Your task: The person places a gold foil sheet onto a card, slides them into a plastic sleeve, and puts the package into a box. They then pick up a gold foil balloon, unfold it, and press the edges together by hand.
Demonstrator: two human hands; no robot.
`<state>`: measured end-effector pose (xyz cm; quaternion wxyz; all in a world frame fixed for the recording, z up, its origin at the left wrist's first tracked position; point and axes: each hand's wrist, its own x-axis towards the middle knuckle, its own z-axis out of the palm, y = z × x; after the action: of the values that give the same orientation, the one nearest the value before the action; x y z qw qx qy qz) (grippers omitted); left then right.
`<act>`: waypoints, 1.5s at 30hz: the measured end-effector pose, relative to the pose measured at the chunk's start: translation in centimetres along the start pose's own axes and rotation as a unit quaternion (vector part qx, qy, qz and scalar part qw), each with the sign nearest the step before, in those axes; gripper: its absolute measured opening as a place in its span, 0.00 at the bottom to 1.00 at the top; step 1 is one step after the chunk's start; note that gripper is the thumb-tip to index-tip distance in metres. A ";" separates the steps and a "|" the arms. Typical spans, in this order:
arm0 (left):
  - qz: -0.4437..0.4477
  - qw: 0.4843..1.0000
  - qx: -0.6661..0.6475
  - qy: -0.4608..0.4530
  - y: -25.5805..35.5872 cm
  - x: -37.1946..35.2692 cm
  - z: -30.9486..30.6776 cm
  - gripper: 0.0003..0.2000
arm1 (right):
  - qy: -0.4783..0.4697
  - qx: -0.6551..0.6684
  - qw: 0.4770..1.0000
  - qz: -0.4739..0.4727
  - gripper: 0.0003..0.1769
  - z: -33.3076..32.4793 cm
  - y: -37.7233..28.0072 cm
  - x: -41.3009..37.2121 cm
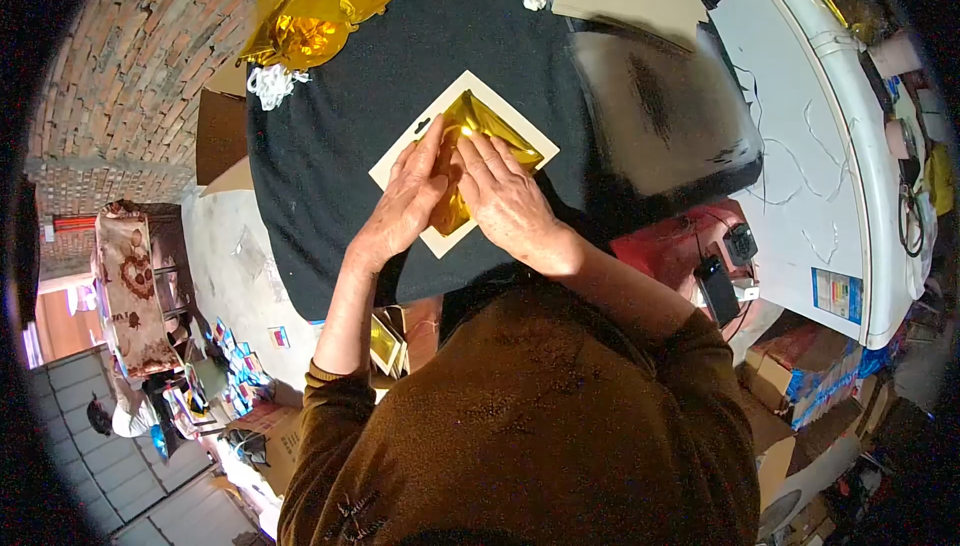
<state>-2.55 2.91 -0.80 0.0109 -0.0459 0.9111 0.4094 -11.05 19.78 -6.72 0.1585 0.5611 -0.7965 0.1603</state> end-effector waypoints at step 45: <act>0.351 0.913 0.200 0.054 9.3 14.3 13.5 0.16 | 0.238 0.227 0.941 0.076 0.28 1.6 -1.9 -4.7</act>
<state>-17.87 18.07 -3.66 -0.1738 0.2579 0.9306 0.1931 -7.88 22.40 -10.05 0.1990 0.4654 -0.7184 0.4772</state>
